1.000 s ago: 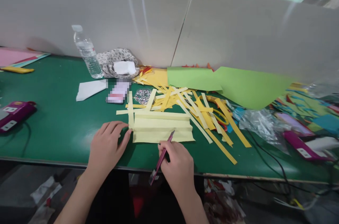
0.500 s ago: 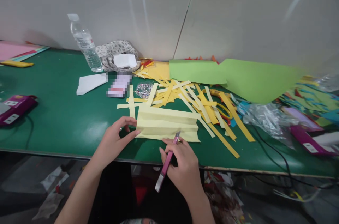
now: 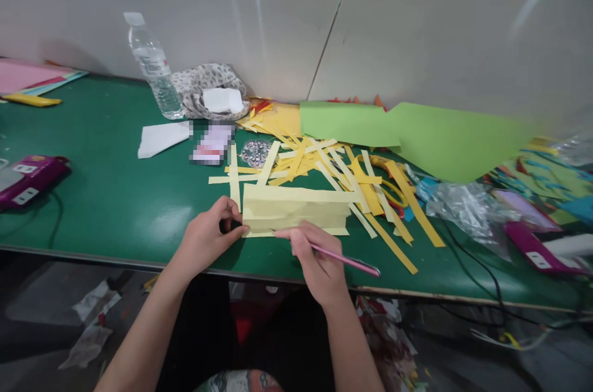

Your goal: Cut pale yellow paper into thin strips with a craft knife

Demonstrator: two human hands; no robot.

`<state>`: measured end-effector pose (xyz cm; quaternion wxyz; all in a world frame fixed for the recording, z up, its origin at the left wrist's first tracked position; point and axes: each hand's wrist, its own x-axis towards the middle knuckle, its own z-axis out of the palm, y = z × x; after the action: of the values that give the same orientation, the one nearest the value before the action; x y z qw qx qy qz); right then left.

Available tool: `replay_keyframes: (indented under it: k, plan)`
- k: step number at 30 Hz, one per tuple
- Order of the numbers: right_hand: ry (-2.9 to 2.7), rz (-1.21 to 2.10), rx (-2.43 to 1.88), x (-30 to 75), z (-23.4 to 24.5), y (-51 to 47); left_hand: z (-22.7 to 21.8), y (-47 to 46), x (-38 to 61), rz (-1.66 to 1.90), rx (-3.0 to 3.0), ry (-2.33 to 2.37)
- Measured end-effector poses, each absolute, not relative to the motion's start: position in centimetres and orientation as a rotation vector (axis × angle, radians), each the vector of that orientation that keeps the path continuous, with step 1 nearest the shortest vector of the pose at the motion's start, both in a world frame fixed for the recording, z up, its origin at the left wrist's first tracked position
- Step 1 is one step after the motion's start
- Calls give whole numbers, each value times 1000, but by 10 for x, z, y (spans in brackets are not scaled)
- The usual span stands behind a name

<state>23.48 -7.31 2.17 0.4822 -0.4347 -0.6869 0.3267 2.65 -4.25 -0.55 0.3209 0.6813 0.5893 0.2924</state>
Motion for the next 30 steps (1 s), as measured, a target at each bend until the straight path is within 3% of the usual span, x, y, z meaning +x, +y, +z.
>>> replay_keyframes:
  k: [6, 13, 30]
  plan:
    - [-1300, 1320, -1149, 220, 16, -52, -2, -43, 28, 719, 1822, 1526]
    - [-1117, 1118, -1302, 222, 6, -53, -3, -43, 27, 732, 1858, 1475]
    - [-1211, 1116, -1337, 217, 7, -54, -9, -43, 26, 829, 1797, 1478]
